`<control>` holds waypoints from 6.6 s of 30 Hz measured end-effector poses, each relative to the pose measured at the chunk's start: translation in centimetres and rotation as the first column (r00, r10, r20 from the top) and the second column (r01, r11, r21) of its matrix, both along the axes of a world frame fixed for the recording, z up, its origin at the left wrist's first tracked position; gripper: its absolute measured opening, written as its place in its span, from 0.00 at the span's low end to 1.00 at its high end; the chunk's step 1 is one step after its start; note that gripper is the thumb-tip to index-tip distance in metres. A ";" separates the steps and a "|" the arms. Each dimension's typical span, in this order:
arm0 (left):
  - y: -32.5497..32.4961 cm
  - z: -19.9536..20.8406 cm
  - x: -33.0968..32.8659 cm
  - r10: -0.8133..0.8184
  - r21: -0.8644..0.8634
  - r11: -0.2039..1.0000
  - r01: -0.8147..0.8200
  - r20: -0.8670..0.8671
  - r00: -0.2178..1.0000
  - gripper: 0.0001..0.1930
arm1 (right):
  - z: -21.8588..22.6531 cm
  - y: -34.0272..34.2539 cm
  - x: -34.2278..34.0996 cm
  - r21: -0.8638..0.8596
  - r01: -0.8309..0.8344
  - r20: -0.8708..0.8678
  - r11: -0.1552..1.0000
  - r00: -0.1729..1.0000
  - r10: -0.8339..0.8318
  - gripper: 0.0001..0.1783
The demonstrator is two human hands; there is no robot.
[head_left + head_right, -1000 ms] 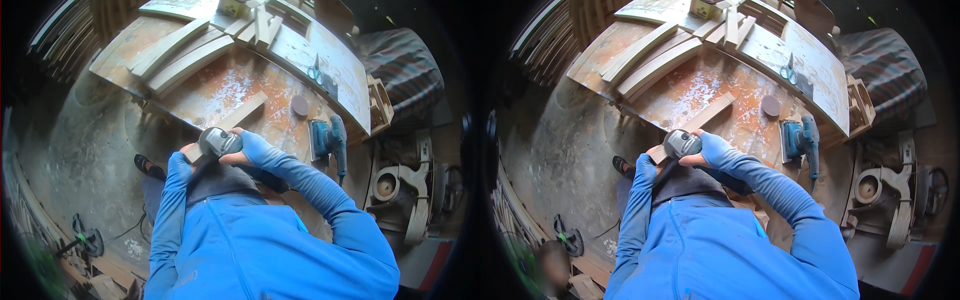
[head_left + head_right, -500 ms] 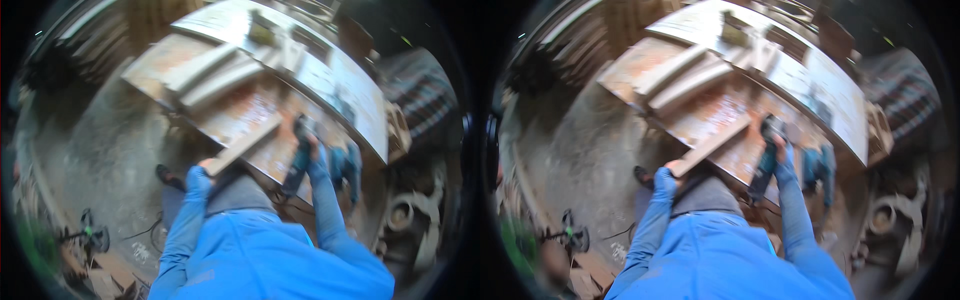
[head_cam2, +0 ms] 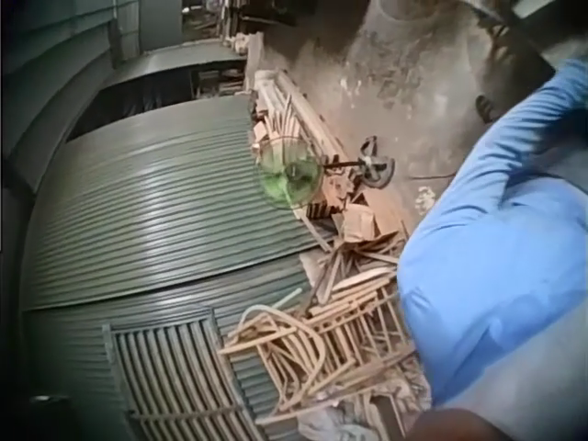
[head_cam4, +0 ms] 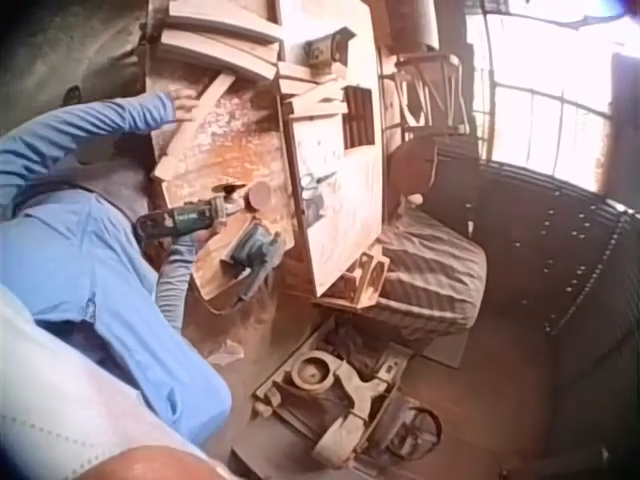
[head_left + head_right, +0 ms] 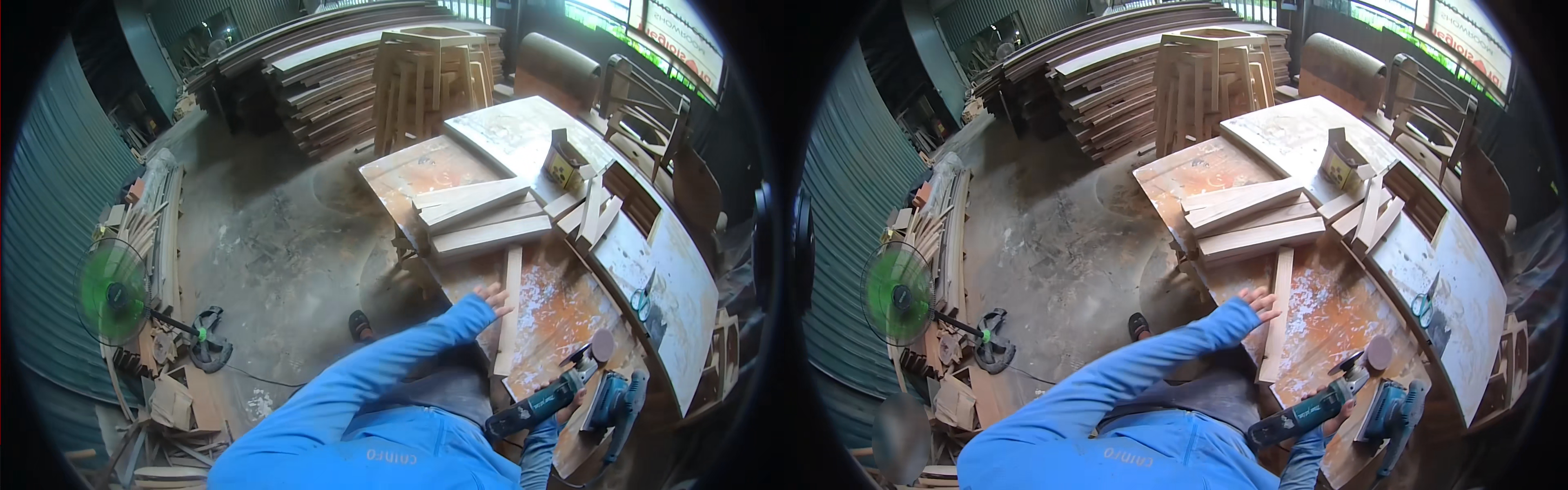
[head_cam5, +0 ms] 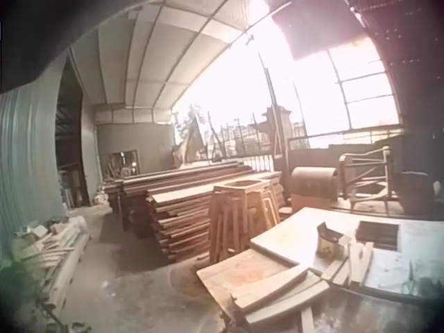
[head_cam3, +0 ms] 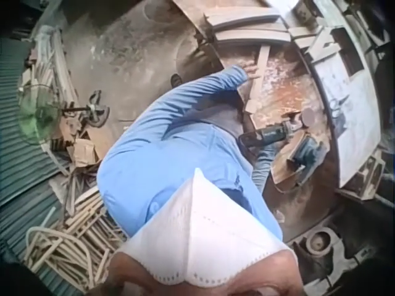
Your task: The recorder uses an angle grinder with a sanding disc to sand the surface and edges of various pieces of wood on a work table.
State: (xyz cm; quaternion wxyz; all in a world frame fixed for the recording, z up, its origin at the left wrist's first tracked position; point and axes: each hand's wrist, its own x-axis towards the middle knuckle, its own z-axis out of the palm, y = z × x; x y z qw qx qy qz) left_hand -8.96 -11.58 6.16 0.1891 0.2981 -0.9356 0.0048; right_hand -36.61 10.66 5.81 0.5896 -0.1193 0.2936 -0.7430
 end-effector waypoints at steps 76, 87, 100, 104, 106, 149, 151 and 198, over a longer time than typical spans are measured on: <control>11.7 -4.8 7.0 0.644 0.828 0.536 0.162 -0.525 0.556 0.25 | 11.5 -10.1 13.2 0.633 -0.363 -0.754 0.684 -0.090 0.650 0.53; 11.0 -4.5 7.8 0.564 0.791 0.595 0.145 -0.539 0.625 0.26 | 8.4 -10.7 -4.6 0.566 0.037 -0.816 0.824 0.166 0.554 0.30; 11.9 -5.4 7.3 0.596 0.810 0.566 0.156 -0.533 0.601 0.27 | 11.0 -11.9 11.9 0.650 -0.381 -0.744 0.657 -0.146 0.651 0.54; 11.9 -5.4 7.4 0.632 0.846 0.490 0.211 -0.512 0.582 0.27 | 11.0 -11.8 13.4 0.633 -0.436 -0.748 0.640 -0.132 0.650 0.52; 11.9 -5.1 7.4 0.641 0.851 0.465 0.245 -0.514 0.570 0.27 | 10.9 -11.8 13.8 0.635 -0.442 -0.747 0.634 -0.142 0.650 0.52; 11.1 -9.3 8.6 0.599 0.805 0.580 0.125 -0.525 0.605 0.23 | 11.6 -10.2 1.4 0.657 -0.078 -0.753 0.750 -0.021 0.657 0.55; 11.1 -8.0 8.7 0.579 0.805 0.576 0.142 -0.524 0.624 0.23 | 12.4 -10.7 -1.4 0.664 0.023 -0.747 0.747 -0.013 0.665 0.51; 13.9 -6.8 9.7 0.660 0.820 0.559 0.118 -0.527 0.535 0.27 | 6.7 -1.3 1.0 0.502 0.060 -0.456 0.863 0.866 0.205 0.38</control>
